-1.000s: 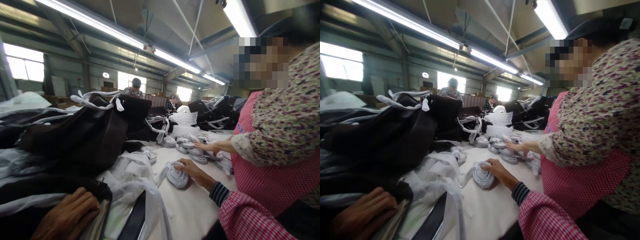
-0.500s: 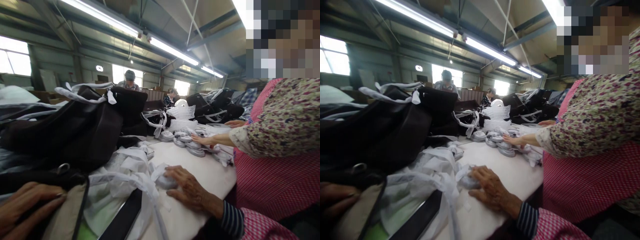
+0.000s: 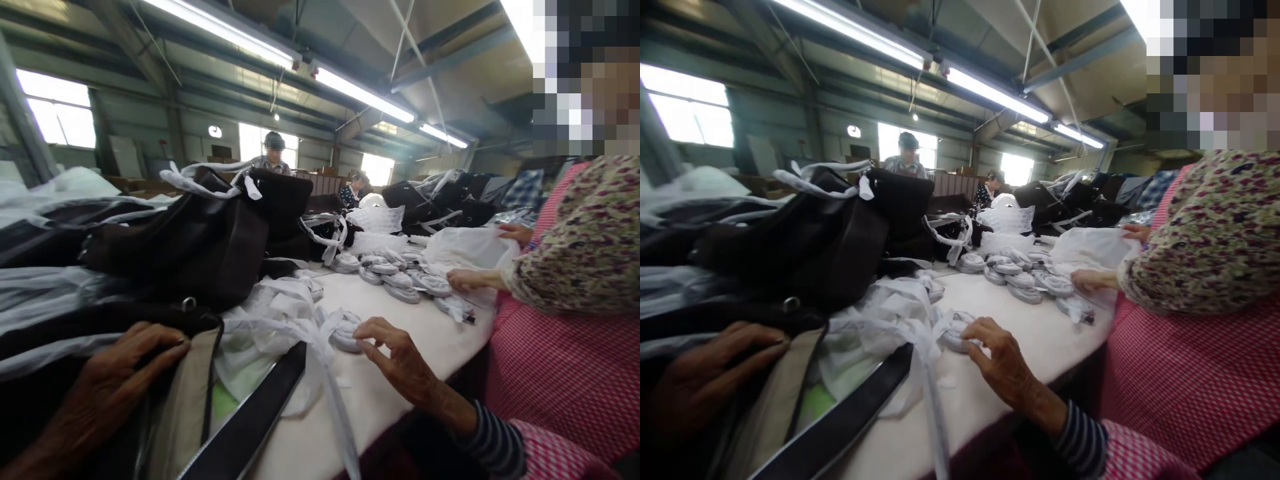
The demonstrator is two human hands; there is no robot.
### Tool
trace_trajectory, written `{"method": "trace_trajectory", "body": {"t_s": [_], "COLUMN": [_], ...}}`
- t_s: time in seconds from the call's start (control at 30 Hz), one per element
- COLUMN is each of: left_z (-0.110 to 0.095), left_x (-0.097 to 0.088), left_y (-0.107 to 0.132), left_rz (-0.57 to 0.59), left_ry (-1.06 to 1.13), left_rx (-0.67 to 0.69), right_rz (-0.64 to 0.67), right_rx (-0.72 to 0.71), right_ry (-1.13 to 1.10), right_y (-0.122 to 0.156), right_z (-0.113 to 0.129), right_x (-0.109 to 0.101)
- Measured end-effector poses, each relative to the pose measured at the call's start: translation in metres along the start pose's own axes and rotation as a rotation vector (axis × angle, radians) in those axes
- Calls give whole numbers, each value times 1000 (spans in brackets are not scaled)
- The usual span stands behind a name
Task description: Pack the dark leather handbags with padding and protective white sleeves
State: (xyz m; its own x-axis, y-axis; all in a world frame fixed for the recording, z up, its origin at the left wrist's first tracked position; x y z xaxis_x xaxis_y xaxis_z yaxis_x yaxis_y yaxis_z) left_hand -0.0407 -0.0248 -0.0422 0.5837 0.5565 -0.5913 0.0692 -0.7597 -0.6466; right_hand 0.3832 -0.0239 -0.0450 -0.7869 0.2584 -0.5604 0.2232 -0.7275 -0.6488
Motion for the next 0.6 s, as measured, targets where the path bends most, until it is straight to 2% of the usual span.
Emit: {"method": "trace_trajectory", "body": {"t_s": [0.1, 0.27, 0.47, 0.6], "left_z": [-5, -12, -14, -15], "left_x": [1, -10, -10, -9], "left_y": [2, 3, 5, 5], "left_rz": [52, -28, -39, -42], "left_ry": [99, 178, 214, 211], "left_rx": [-86, -81, -32, -11], "right_rz": [95, 151, 245, 310], "right_rx": [1, -54, -251, -350], "right_ry": [-43, -91, -96, -30], "right_y": [10, -6, -42, -45], "right_z": [18, 51, 105, 114], "right_x": [5, 20, 65, 89]}}
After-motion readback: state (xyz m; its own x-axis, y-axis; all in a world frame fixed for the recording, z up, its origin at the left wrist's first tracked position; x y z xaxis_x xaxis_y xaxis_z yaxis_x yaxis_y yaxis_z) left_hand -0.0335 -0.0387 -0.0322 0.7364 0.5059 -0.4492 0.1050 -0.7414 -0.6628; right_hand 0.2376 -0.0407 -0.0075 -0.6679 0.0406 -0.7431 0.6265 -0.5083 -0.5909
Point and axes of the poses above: each hand's wrist, its own y-axis away from the middle knuckle, its own x-axis out of the palm, z = x × y, the point moved 7 cm from there along -y, towards the middle knuckle, and after that the axes turned 9 degrees about -z, right-handed, at the moved point
